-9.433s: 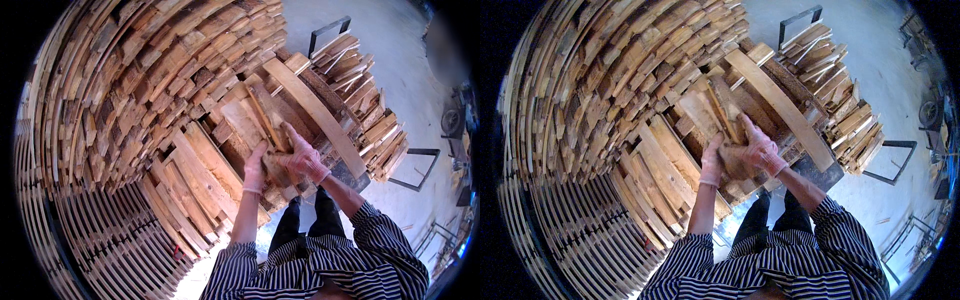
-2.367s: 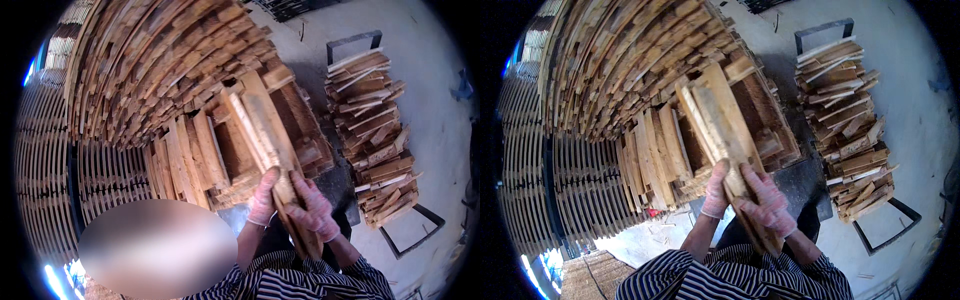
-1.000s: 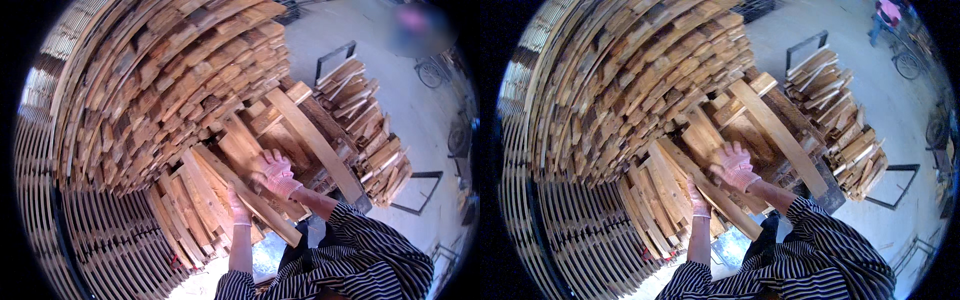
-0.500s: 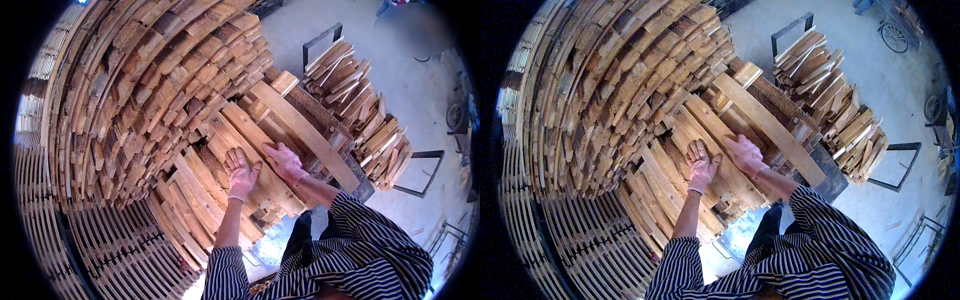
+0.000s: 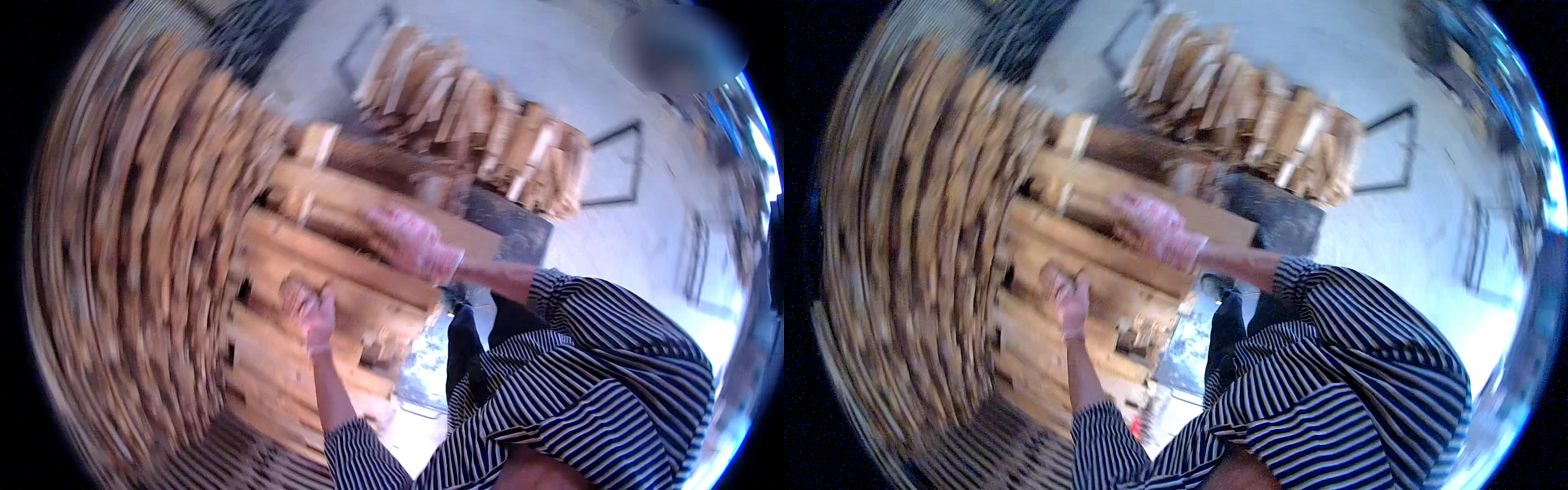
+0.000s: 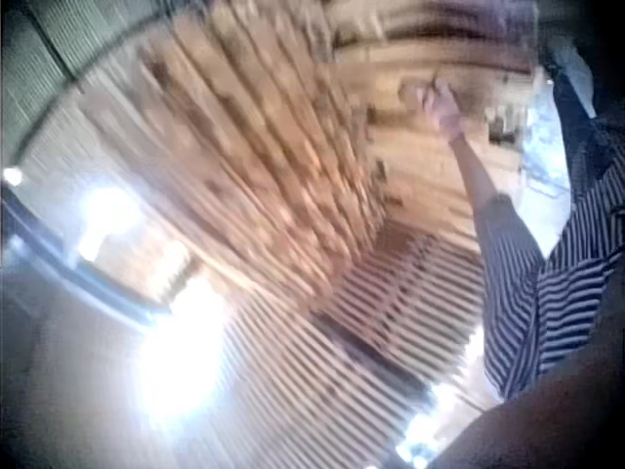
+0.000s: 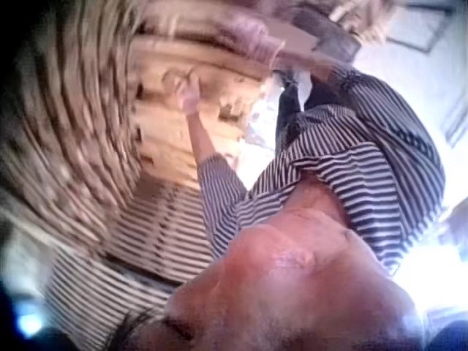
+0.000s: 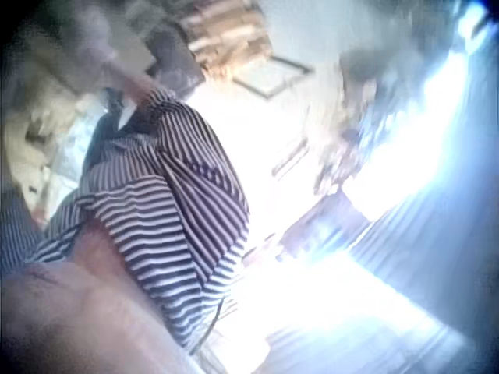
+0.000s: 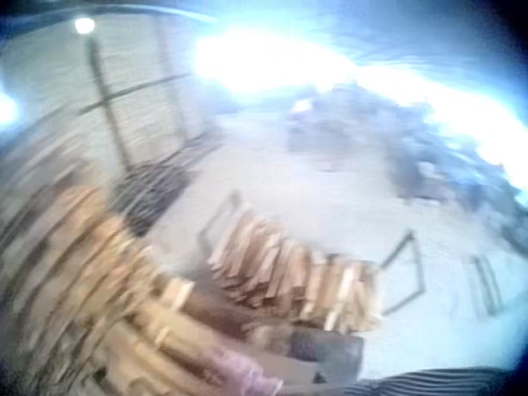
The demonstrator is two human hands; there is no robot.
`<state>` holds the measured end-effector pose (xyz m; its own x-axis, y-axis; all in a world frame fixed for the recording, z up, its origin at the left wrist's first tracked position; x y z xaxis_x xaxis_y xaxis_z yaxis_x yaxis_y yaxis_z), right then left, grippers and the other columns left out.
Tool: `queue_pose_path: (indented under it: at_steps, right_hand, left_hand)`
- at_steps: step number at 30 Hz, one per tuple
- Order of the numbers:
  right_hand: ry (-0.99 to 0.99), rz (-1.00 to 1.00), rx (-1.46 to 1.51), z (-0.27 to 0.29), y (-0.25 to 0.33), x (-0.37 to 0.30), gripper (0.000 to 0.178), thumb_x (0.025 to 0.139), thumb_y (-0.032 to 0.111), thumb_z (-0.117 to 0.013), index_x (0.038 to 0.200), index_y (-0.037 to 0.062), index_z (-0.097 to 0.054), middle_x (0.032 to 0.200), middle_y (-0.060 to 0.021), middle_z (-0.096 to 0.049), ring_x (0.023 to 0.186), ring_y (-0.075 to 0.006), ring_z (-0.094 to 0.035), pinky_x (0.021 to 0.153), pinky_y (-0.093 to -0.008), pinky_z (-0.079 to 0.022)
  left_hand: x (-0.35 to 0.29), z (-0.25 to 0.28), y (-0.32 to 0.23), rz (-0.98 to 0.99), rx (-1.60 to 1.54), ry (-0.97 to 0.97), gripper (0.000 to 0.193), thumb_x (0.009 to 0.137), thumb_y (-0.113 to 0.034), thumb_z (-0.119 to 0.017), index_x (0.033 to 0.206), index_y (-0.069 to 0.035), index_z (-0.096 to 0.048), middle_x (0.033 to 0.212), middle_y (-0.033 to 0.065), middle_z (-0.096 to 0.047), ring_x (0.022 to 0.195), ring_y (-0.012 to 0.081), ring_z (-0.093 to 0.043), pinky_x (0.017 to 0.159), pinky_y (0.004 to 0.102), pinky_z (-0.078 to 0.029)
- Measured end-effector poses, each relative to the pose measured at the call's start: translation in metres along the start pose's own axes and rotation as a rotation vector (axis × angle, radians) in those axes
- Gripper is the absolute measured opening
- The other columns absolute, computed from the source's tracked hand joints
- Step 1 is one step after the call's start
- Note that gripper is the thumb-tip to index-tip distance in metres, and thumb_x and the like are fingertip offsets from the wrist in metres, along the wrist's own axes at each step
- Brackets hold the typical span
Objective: The person repeatedly picks up wooden planks from a pile and stacks them onto a metal rack. The person handles the planks one by one or in small groups, placing them vertically into the rack slots. The task involves continuous lifting and arranging of the wood pieces.
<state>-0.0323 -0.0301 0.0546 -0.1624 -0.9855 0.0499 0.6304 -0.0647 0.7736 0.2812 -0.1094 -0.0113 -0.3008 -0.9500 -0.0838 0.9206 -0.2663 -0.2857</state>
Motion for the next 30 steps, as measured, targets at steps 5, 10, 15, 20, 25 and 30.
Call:
queue_pose_path:
  at_steps: [5,10,15,20,25,30]
  right_hand:
    - [-0.045,-0.003,0.008,0.046,-0.013,-0.119,0.072,0.090,0.019,-0.069,0.157,0.0124,-0.042,0.148,-0.0222,-0.053,0.129,-0.0423,-0.058,0.104,-0.0467,-0.053]
    - [-0.299,-0.311,0.136,0.092,-0.080,-0.185,0.063,0.094,0.021,-0.071,0.152,0.0106,-0.049,0.145,-0.0223,-0.054,0.127,-0.0418,-0.060,0.102,-0.0464,-0.055]
    - [-0.368,-0.695,0.314,0.128,-0.204,-0.205,0.062,0.097,0.024,-0.070,0.152,0.0097,-0.047,0.149,-0.0246,-0.049,0.133,-0.0444,-0.055,0.109,-0.0443,-0.051]
    - [-0.463,-0.897,0.305,0.182,-0.347,-0.203,0.059,0.094,0.019,-0.072,0.149,0.0076,-0.052,0.138,-0.0198,-0.057,0.109,-0.0315,-0.068,0.096,-0.0395,-0.055]
    - [-0.416,-1.080,0.322,0.245,-0.471,-0.230,0.063,0.092,0.034,-0.070,0.145,0.0032,-0.056,0.137,-0.0245,-0.064,0.128,-0.0387,-0.061,0.109,-0.0424,-0.048]
    - [-0.154,-1.297,0.364,0.265,-0.572,-0.257,0.071,0.090,0.042,-0.068,0.147,0.0010,-0.055,0.140,-0.0266,-0.064,0.130,-0.0374,-0.062,0.107,-0.0421,-0.050]
  left_hand:
    - [-0.001,0.003,-0.011,0.078,0.119,0.106,0.106,0.099,-0.069,-0.050,0.165,0.006,-0.012,0.172,0.0282,-0.014,0.159,0.0453,-0.013,0.130,0.0503,-0.012]
    - [-0.013,0.028,-0.111,0.150,-0.240,-0.047,0.080,0.109,-0.045,-0.051,0.165,0.003,-0.019,0.170,0.0274,-0.023,0.158,0.0388,-0.024,0.128,0.0478,-0.022]
    - [-0.059,-0.002,-0.331,-0.200,-0.726,-0.095,0.063,0.109,-0.033,-0.055,0.158,0.005,-0.039,0.163,0.0239,-0.039,0.152,0.0319,-0.036,0.125,0.0467,-0.030]
    - [-0.092,-0.134,-0.513,-0.055,-1.048,0.560,0.063,0.105,-0.030,-0.063,0.155,0.005,-0.045,0.159,0.0187,-0.048,0.150,0.0287,-0.041,0.122,0.0389,-0.031]
    - [-0.058,-0.297,-0.553,0.362,-0.840,0.823,0.068,0.101,-0.040,-0.068,0.153,0.000,-0.050,0.147,0.0131,-0.059,0.133,0.0222,-0.054,0.110,0.0356,-0.043]
    - [0.003,-0.438,-0.535,0.510,-0.742,0.858,0.062,0.097,-0.044,-0.073,0.141,-0.001,-0.063,0.129,0.0056,-0.067,0.107,0.0129,-0.060,0.090,0.0325,-0.051]
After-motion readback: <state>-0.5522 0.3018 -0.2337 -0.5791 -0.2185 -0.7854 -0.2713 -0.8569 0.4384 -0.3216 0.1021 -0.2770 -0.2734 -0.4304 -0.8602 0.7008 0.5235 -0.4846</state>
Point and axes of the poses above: each hand's wrist, its own x-axis towards the middle knuckle, its own z-axis out of the back of the hand, y = z × x, the point moved 5 cm from there along x, towards the middle knuckle
